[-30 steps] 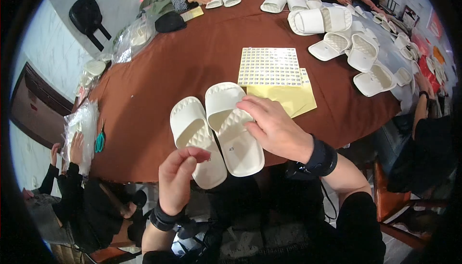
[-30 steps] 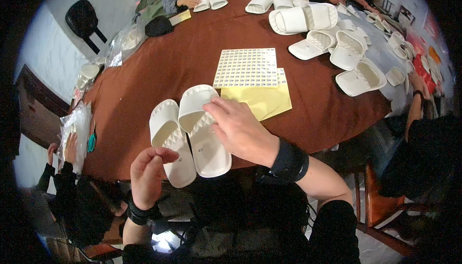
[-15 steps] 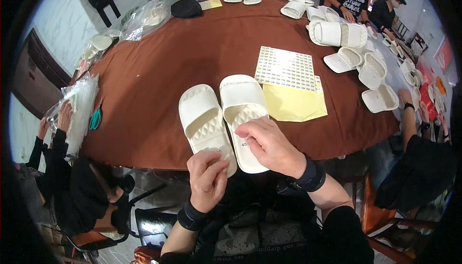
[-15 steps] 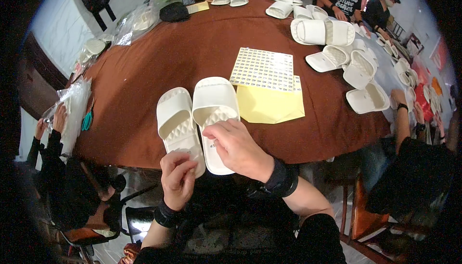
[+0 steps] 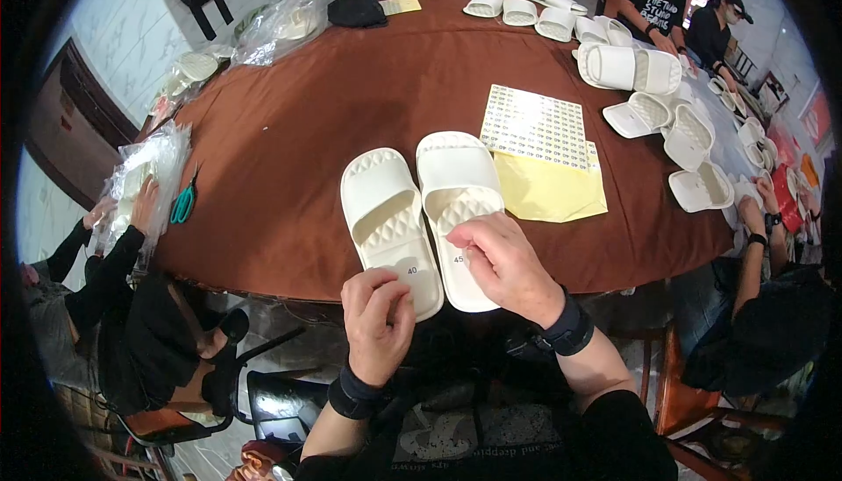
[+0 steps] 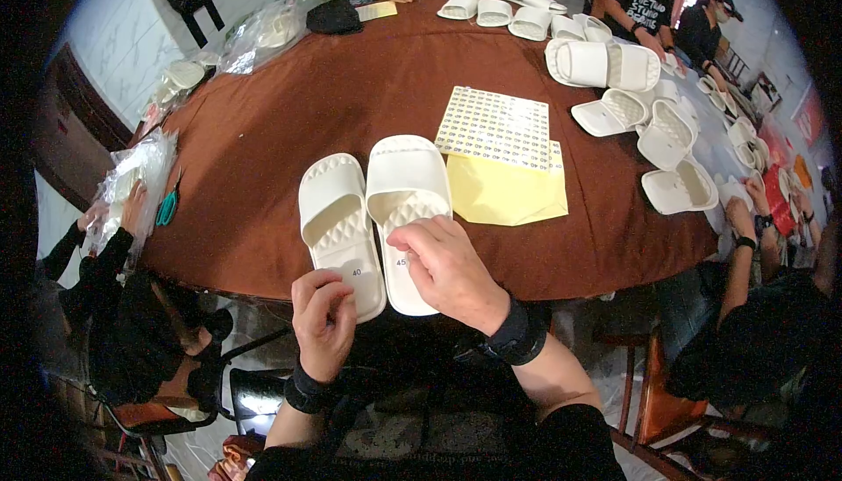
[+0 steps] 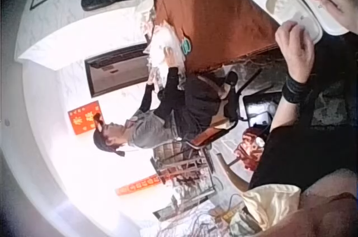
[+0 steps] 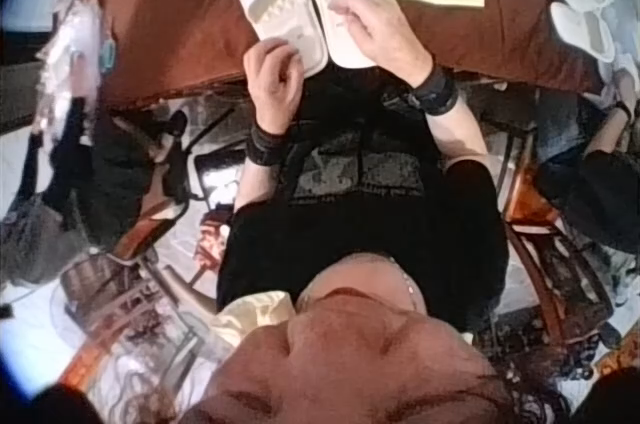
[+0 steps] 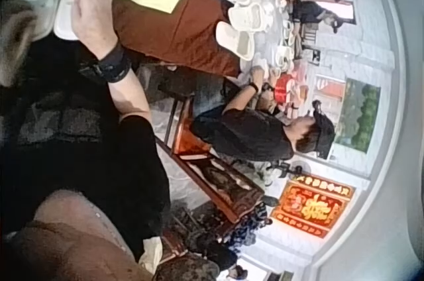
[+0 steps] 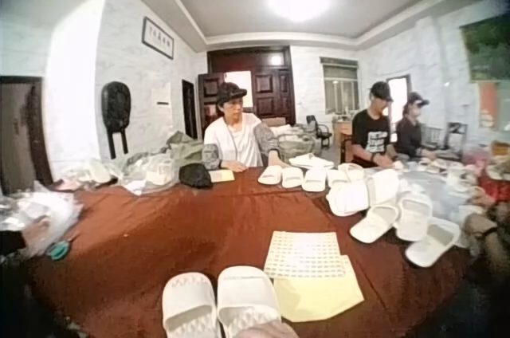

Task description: Inspecting and sorting pairs of slippers at a production table.

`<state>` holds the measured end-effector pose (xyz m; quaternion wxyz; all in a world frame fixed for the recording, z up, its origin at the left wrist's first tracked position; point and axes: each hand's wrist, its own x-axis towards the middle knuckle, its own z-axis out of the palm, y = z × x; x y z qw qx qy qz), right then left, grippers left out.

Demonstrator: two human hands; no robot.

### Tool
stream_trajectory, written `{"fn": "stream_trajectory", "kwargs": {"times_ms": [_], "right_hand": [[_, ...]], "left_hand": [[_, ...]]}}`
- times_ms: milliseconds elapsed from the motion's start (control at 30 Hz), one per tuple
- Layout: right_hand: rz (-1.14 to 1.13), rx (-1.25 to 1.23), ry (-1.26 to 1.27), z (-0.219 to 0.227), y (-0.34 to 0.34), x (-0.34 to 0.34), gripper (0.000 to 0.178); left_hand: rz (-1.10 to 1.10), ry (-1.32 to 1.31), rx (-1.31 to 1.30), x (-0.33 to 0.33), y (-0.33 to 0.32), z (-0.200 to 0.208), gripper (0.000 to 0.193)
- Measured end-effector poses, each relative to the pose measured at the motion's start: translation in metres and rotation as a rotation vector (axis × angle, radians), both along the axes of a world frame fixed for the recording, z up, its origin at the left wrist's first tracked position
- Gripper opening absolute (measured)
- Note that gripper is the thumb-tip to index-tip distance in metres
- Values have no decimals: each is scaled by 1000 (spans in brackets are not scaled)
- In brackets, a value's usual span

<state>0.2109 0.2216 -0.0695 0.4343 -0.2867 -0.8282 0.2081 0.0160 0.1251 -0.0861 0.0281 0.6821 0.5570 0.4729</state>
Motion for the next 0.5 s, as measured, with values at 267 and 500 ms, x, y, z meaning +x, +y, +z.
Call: {"fn": "stream_trajectory", "kwargs": {"times_ms": [267,500], "right_hand": [[5,-10,5,0,1,-1,24],[16,83,-171,4,-1,-1,36]], "left_hand": [[-132,327,-6,16,4,15,40],[-117,354,-54,16,2,15,38]]}}
